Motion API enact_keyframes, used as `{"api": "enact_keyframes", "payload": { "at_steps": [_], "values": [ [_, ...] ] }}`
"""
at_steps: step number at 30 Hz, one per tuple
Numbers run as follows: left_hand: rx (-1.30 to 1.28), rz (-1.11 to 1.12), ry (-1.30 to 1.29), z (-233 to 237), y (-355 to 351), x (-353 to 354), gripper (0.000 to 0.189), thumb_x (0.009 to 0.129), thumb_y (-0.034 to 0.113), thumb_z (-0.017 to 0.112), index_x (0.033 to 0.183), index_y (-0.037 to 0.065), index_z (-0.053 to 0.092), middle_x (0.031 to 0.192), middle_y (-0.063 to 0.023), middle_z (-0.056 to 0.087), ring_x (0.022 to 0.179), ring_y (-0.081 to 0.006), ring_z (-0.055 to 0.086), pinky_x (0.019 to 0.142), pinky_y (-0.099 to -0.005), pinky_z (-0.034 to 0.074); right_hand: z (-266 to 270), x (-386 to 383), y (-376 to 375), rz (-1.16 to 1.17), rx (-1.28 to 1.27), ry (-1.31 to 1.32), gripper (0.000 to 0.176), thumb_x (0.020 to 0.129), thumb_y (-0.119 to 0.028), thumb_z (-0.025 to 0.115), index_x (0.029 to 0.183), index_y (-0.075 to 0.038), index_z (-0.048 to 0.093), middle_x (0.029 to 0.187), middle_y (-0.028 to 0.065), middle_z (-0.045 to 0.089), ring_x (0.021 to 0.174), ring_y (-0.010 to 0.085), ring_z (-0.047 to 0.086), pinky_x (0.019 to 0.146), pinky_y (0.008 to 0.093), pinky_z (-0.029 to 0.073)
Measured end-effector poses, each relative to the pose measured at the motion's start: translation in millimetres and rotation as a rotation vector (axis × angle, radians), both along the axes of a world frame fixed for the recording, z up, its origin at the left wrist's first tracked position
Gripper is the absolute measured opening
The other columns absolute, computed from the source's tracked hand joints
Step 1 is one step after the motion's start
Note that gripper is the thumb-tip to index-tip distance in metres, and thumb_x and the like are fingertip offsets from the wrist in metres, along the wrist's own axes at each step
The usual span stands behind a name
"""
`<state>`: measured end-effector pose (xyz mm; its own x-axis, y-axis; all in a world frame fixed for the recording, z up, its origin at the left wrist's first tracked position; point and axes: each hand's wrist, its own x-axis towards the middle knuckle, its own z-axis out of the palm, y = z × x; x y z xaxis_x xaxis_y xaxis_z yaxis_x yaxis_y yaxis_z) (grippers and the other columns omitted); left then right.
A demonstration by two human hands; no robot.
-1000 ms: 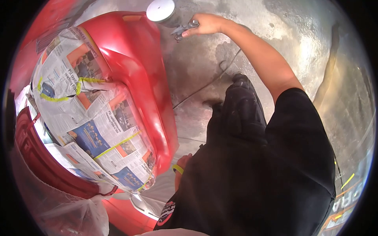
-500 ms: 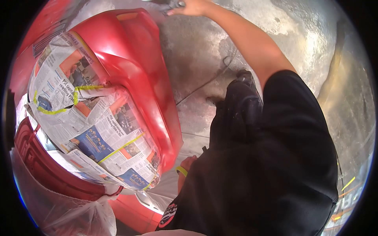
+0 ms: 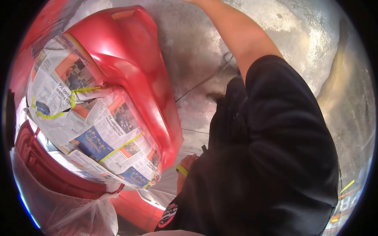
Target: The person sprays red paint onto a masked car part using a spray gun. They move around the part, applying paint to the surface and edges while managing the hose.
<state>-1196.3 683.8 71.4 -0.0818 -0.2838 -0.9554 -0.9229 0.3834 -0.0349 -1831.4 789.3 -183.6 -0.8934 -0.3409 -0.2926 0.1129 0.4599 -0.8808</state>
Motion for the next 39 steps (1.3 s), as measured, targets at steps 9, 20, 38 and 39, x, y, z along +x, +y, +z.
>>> {"api": "enact_keyframes", "payload": {
  "at_steps": [9, 20, 38, 39],
  "values": [
    [-0.048, -0.037, 0.021, -0.4, 0.3, -28.9, 0.051, 0.094, 0.05, 0.059, 0.094, 0.001, 0.072, 0.083, -0.0137, 0.071, 0.078, -0.0235, 0.067, 0.074, -0.0349, 0.051, 68.8, 59.6, 89.1, 0.498, 0.159, -0.243, 0.08, 0.075, -0.071, 0.07, 0.114, -0.002, 0.069, 0.105, 0.0167, 0.07, 0.098, 0.0274, 0.067, 0.088, 0.0391, 0.051],
    [0.038, -0.091, 0.072, -71.1, -42.1, 12.0, 0.066, 0.095, 0.059, 0.049, 0.109, -0.003, 0.066, 0.1, -0.0221, 0.071, 0.098, -0.0375, 0.067, 0.087, -0.0422, 0.05, 176.2, 16.4, 103.7, 0.124, 0.094, 0.125, 0.072, 0.083, -0.069, 0.062, 0.117, -0.006, 0.068, 0.098, 0.0142, 0.068, 0.094, 0.0291, 0.063, 0.086, 0.0393, 0.049],
    [0.051, 0.215, 0.325, -130.4, -68.4, -150.9, 0.06, 0.096, 0.053, 0.052, 0.105, -0.004, 0.068, 0.1, -0.0165, 0.073, 0.092, -0.0246, 0.068, 0.081, -0.0363, 0.052, 192.1, -30.1, 62.8, 0.728, 0.387, -0.201, 0.072, 0.083, -0.058, 0.069, 0.123, 0.002, 0.064, 0.111, 0.0246, 0.069, 0.107, 0.0354, 0.066, 0.095, 0.0403, 0.049],
    [0.035, 0.302, 0.348, -123.8, -70.9, -169.5, 0.06, 0.096, 0.053, 0.052, 0.105, -0.004, 0.068, 0.1, -0.0162, 0.073, 0.092, -0.0239, 0.068, 0.081, -0.036, 0.052, 198.4, -40.6, 64.3, 0.744, 0.393, -0.169, 0.071, 0.082, -0.058, 0.07, 0.123, 0.0, 0.065, 0.109, 0.0245, 0.069, 0.105, 0.0356, 0.067, 0.093, 0.0404, 0.049]
  ]
}}
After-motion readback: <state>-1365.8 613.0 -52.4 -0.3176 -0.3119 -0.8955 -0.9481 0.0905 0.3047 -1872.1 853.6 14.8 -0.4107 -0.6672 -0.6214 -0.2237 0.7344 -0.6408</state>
